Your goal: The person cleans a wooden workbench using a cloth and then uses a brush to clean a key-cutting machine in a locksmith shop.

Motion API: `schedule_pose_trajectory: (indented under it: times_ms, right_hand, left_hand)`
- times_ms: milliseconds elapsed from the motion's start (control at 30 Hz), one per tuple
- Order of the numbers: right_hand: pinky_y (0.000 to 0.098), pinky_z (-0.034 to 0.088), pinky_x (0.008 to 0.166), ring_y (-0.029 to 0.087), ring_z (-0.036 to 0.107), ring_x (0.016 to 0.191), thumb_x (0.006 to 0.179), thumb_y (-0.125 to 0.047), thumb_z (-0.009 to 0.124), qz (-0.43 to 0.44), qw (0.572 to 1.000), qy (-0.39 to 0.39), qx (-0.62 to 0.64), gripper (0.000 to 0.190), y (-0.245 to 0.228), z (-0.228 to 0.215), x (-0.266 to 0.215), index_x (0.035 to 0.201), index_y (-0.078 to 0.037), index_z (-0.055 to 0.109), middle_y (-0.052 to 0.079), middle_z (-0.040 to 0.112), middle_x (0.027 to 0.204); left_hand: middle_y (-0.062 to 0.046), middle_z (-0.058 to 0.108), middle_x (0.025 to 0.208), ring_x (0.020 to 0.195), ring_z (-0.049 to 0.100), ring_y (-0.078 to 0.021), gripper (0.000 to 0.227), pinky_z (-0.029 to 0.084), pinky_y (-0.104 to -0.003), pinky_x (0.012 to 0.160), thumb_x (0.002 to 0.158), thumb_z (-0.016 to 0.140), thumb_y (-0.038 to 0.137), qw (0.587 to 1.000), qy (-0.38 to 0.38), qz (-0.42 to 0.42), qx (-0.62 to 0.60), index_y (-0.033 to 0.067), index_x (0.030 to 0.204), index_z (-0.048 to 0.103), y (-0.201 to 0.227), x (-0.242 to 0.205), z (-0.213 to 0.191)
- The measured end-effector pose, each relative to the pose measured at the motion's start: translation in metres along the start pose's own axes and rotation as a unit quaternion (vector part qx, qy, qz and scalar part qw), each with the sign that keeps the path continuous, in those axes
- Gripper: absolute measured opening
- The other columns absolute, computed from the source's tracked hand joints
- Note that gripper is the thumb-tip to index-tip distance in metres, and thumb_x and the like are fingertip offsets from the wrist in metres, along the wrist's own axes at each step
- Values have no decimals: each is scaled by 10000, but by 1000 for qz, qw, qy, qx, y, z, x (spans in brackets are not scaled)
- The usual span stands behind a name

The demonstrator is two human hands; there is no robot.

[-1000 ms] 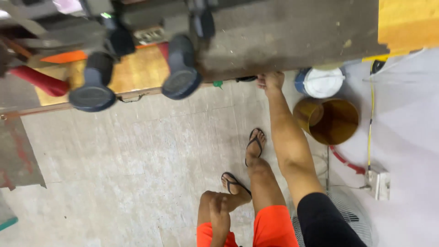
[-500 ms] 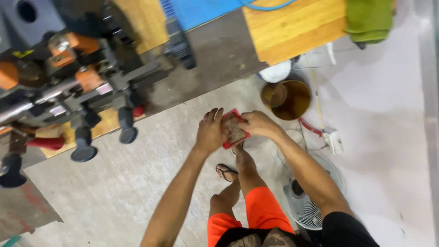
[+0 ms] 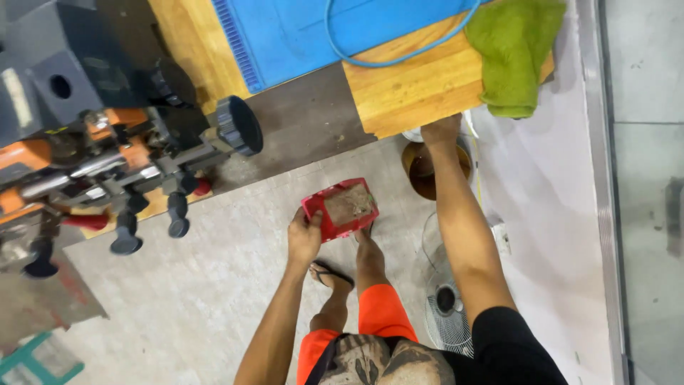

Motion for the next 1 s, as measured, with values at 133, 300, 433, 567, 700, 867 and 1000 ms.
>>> schedule_pose_trajectory:
  times_ms: [133,300,433,567,700,867,1000]
  right_hand:
    - [426,581,798,317,742,919,914,-317,701,-3,999,26,45,180,18,17,29,1022,-174,720,81,741,868]
    - [414,578,824,312,731,978,940,-300,711,61,991,96,75,214,46,31,19,1088,-148,685,92,732,940]
    - [409,577,837,310,725,1008,953,-292,716,118,980,147,68,236,46,43,-34,1122,-135,667,97,728,977]
    - [427,546,905,339,690,1082,973,-267,705,186,958,190,104,270,19,33,-105,1176,-99,647,144,702,1054]
    - [446,514,987,356,651,1163,993,-335,687,248,949,110,159,404,-12,27,-184,1298,-90,588,183,675,1165]
    - [454,516,989,369,638,1182,1010,-346,682,312,917,58,244,491,-82,-28,-254,1388,-76,521,212,644,1239]
    - [272,482,564,152,613,617,1009,-293,719,284,911,112,279,288,-87,-40,-288,1216,-106,646,45,681,767]
  left_hand:
    - [-206,745,896,802,740,-296,319,573,-445,756,931,631,298,992,82,-59,-78,78,1158,665,-4,-38,-21]
    - [-11,755,1064,978,739,-259,338,493,-427,944,869,695,447,978,120,-163,-53,233,1117,615,-24,-65,-32]
    - [-24,754,1003,823,750,-245,315,538,-422,788,829,746,385,968,157,-160,-116,213,1061,620,-29,-79,-26]
    - [-46,635,920,787,622,-157,294,494,-204,596,854,740,150,920,178,-88,-339,65,1061,548,-10,-102,-27]
    - [-100,612,923,778,641,-191,349,575,-279,614,874,774,137,899,162,-81,-398,21,1102,536,-10,-113,-31]
    - [-54,600,884,692,671,-154,335,561,-252,540,873,777,169,899,156,-89,-400,68,1083,537,-20,-123,-41]
    - [-80,594,913,723,669,-170,352,559,-246,559,895,760,217,892,156,-93,-414,28,1122,567,-6,-140,-56]
Point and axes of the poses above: each hand's wrist, its own x-axis towards the middle knuckle, its own z-axis out of the palm, y = z × x, the point moved 1 cm from there along x, towards the middle knuckle
